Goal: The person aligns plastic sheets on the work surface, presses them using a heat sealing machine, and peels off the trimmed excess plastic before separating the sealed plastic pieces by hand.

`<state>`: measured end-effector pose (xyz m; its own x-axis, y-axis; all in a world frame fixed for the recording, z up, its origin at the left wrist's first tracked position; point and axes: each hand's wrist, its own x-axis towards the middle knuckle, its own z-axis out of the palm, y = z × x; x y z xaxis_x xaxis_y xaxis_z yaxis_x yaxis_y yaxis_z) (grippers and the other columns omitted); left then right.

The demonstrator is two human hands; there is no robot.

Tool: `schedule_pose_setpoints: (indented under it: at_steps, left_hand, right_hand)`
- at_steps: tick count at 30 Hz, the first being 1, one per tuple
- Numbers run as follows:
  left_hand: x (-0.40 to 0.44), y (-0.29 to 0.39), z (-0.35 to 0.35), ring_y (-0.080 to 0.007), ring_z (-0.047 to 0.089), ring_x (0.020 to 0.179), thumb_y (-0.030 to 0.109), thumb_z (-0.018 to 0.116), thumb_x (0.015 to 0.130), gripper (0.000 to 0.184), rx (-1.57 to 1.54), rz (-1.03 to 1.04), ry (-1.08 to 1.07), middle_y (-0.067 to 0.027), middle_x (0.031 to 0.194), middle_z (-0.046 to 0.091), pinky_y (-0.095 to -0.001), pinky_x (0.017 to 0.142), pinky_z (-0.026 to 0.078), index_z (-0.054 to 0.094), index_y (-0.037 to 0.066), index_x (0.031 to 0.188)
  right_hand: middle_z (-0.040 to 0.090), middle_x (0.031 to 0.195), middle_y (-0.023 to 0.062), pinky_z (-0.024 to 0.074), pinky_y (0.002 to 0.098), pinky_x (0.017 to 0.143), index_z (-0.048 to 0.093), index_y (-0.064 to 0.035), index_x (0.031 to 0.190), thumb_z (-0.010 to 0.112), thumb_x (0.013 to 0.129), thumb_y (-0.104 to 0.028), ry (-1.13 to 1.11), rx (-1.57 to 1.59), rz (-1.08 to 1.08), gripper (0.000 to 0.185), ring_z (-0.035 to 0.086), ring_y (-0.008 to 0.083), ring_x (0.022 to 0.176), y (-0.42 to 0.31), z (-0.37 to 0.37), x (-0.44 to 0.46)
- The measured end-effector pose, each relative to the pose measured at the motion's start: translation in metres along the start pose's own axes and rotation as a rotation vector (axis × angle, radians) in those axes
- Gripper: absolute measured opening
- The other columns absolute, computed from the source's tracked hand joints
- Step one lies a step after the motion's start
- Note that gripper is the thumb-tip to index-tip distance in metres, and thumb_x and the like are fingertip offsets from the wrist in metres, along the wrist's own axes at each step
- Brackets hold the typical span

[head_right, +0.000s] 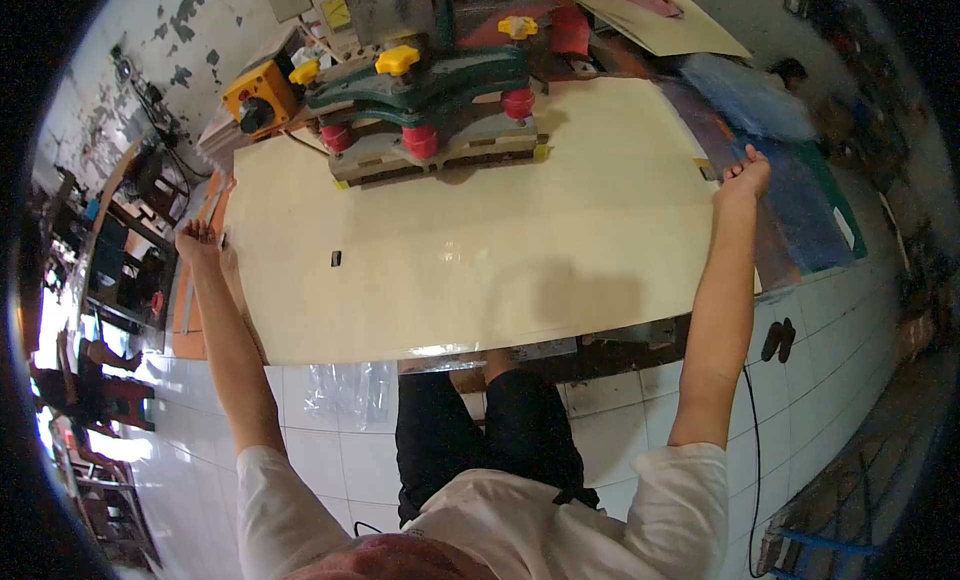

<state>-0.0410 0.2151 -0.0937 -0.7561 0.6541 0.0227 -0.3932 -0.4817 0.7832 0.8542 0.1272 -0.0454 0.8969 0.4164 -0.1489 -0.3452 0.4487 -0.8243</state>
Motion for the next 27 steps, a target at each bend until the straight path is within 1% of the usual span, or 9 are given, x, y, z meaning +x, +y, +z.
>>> schedule_pose_setpoints:
  at_steps: [5,8,10,14,17,20,22,25,27]
  left_hand:
    - [-0.01,0.003,0.008,-0.0171,0.052,0.064,0.016,0.039,0.089,0.016,0.028,-0.016,0.102,-0.003,0.073,0.054,-0.0312,0.064,0.045,0.051,0.006,0.088]
    - [-0.008,0.003,0.006,-0.0174,0.053,0.065,0.015,0.039,0.09,0.017,0.02,-0.015,0.069,-0.0036,0.074,0.055,-0.0313,0.064,0.045,0.051,0.004,0.088]
    - [-0.005,0.003,0.004,-0.0176,0.053,0.065,0.015,0.039,0.089,0.017,0.022,-0.011,0.031,-0.004,0.075,0.055,-0.0315,0.064,0.045,0.052,0.003,0.09]
    - [0.001,0.001,0.002,-0.0177,0.053,0.065,0.014,0.039,0.09,0.018,0.015,-0.017,0.021,-0.0042,0.076,0.054,-0.0317,0.064,0.046,0.052,0.003,0.093]
    - [-0.001,0.001,0.002,-0.0176,0.054,0.066,0.015,0.039,0.09,0.019,0.008,-0.011,0.054,-0.004,0.076,0.054,-0.0319,0.064,0.046,0.053,0.002,0.095]
    - [0.003,0.001,0.001,-0.0175,0.054,0.067,0.016,0.039,0.091,0.02,0.026,-0.012,0.073,-0.0037,0.077,0.054,-0.0322,0.064,0.047,0.053,0.002,0.096]
    - [0.001,0.002,0.002,-0.0171,0.054,0.067,0.016,0.039,0.092,0.02,0.005,-0.033,0.036,-0.0033,0.076,0.054,-0.0317,0.064,0.047,0.054,0.002,0.096]
    - [-0.006,0.003,0.008,-0.0161,0.054,0.066,0.015,0.04,0.091,0.019,0.035,-0.03,0.092,-0.003,0.076,0.054,-0.031,0.062,0.045,0.053,0.003,0.095]
    - [-0.014,0.004,0.011,-0.0151,0.053,0.065,0.015,0.039,0.091,0.019,0.034,-0.033,0.093,-0.0027,0.075,0.055,-0.0309,0.061,0.044,0.053,0.004,0.094]
  right_hand:
    - [0.034,0.071,-0.0009,0.0278,0.028,0.047,0.057,-0.0056,0.095,0.039,0.098,-0.022,0.002,0.003,0.017,0.024,0.03,0.0112,0.052,-0.001,0.0,0.0]
    - [0.035,0.071,-0.0005,0.0279,0.0286,0.047,0.056,-0.006,0.092,0.039,0.098,-0.022,-0.039,0.02,0.033,0.024,0.03,0.0114,0.052,-0.001,-0.003,0.009]
    - [0.034,0.071,-0.0003,0.0276,0.0283,0.047,0.056,-0.0064,0.091,0.039,0.098,-0.022,-0.019,0.019,0.033,0.024,0.03,0.0116,0.052,-0.001,-0.003,0.011]
    - [0.034,0.07,0.0001,0.0269,0.028,0.047,0.055,-0.007,0.09,0.039,0.097,-0.022,-0.004,0.025,0.024,0.023,0.03,0.0122,0.052,0.0,-0.003,0.01]
    - [0.033,0.07,-0.0002,0.0267,0.0278,0.048,0.055,-0.0063,0.089,0.039,0.097,-0.022,-0.009,0.008,0.027,0.024,0.03,0.0124,0.053,-0.001,-0.003,0.009]
    - [0.033,0.07,-0.001,0.0264,0.0276,0.049,0.055,-0.0064,0.09,0.039,0.096,-0.021,-0.015,0.014,0.041,0.023,0.029,0.0122,0.053,-0.002,-0.003,0.006]
    - [0.033,0.07,-0.0013,0.0261,0.0275,0.05,0.055,-0.0067,0.091,0.038,0.096,-0.022,-0.027,0.013,0.039,0.023,0.029,0.0121,0.053,-0.001,-0.004,0.008]
    - [0.033,0.071,-0.0018,0.0256,0.0275,0.05,0.056,-0.0073,0.094,0.038,0.097,-0.023,-0.051,0.017,0.039,0.024,0.028,0.0118,0.053,0.001,-0.005,0.016]
    - [0.033,0.072,-0.0019,0.0255,0.0277,0.051,0.056,-0.0075,0.095,0.038,0.098,-0.025,-0.068,0.021,0.045,0.025,0.028,0.0116,0.054,0.002,-0.006,0.018]
